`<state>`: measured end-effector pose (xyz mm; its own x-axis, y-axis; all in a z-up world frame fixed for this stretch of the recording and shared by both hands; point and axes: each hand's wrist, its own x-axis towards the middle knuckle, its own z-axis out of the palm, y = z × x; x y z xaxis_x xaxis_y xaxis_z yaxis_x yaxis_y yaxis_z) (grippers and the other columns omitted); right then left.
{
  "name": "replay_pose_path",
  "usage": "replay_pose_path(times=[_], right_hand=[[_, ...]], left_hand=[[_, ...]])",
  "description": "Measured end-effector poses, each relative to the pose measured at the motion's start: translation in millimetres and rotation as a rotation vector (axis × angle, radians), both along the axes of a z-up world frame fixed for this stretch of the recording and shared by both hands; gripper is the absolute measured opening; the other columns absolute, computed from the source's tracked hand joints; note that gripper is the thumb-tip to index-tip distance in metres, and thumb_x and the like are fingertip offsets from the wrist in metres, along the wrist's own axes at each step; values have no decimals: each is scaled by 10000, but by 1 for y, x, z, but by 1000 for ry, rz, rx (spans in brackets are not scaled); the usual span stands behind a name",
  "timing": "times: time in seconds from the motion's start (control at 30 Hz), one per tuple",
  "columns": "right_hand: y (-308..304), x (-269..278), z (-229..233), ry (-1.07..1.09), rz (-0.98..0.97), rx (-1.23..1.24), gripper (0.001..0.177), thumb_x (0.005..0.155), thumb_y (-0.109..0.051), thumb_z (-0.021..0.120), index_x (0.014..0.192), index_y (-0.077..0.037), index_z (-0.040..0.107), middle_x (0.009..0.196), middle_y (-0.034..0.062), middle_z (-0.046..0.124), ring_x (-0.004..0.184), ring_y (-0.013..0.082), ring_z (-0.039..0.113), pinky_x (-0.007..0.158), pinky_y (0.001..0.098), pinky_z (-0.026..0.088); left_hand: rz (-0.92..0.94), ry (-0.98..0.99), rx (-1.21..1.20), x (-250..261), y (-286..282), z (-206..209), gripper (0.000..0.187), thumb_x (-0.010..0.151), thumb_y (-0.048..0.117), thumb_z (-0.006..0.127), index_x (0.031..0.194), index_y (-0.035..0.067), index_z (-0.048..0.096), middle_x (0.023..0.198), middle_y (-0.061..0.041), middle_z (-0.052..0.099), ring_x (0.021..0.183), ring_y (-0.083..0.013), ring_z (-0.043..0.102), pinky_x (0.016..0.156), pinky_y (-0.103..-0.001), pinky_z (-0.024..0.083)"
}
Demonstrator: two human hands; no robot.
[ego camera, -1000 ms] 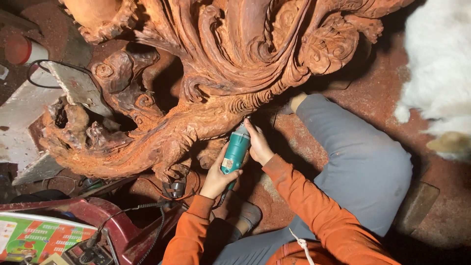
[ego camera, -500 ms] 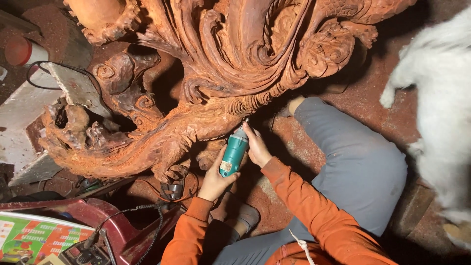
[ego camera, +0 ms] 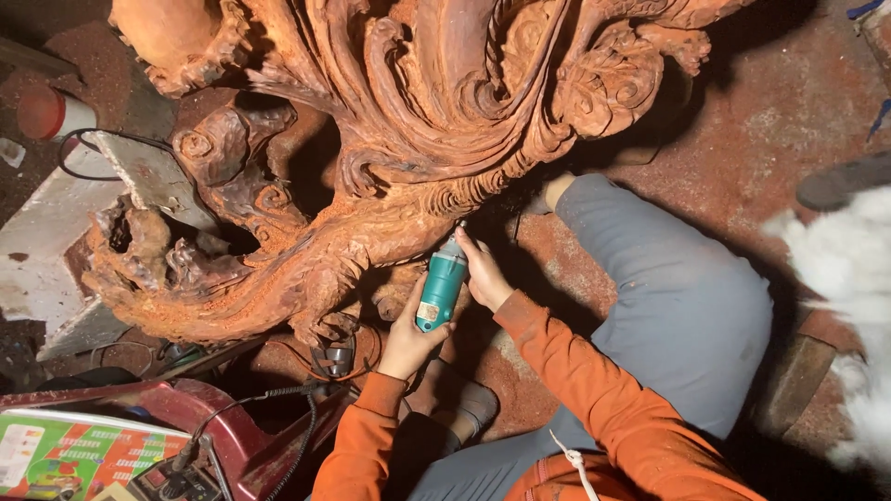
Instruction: Using a rotary power tool to carve intricate decorative patterns into a large wooden sculpture.
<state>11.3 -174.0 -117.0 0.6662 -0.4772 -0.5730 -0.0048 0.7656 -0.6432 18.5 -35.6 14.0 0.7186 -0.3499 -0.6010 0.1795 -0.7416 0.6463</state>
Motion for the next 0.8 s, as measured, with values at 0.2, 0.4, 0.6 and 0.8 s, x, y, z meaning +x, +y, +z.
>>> replay_pose_path(times=[0.2, 0.4, 0.6, 0.8], right_hand=[[1, -1, 7, -1, 6, -7, 424, 982, -449, 724, 1123, -49, 710, 987, 12, 587, 963, 154, 605, 917, 336, 542], [5, -11, 35, 0, 8, 2, 447, 977, -459, 720, 1109, -32, 714, 968, 36, 616, 943, 161, 618, 910, 328, 536], [15, -14, 26, 14, 19, -28, 434, 942, -454, 759, 1065, -39, 742, 944, 42, 654, 919, 169, 633, 860, 336, 550], [14, -9, 21, 23, 36, -63, 468, 931, -465, 770, 1073, -19, 752, 974, 60, 658, 964, 198, 624, 892, 357, 539]], left_hand=[[-12, -7, 1, -1, 0, 4, 1005, 660, 300, 889, 1543, 418, 423, 1263, -229, 689, 1230, -394, 638, 1002, -464, 522], [-23, -11, 25, -5, -1, 16, 1006, 679, 291, 876, 1553, 423, 395, 1278, -240, 682, 1242, -412, 626, 1009, -475, 520], [34, 20, 86, -36, 7, 8, 1024, 703, 346, 868, 1574, 428, 336, 1330, -263, 642, 1260, -448, 604, 1038, -510, 503], [37, 16, 96, -31, 0, 8, 1034, 714, 363, 865, 1588, 414, 314, 1324, -273, 637, 1258, -452, 604, 1029, -518, 500]])
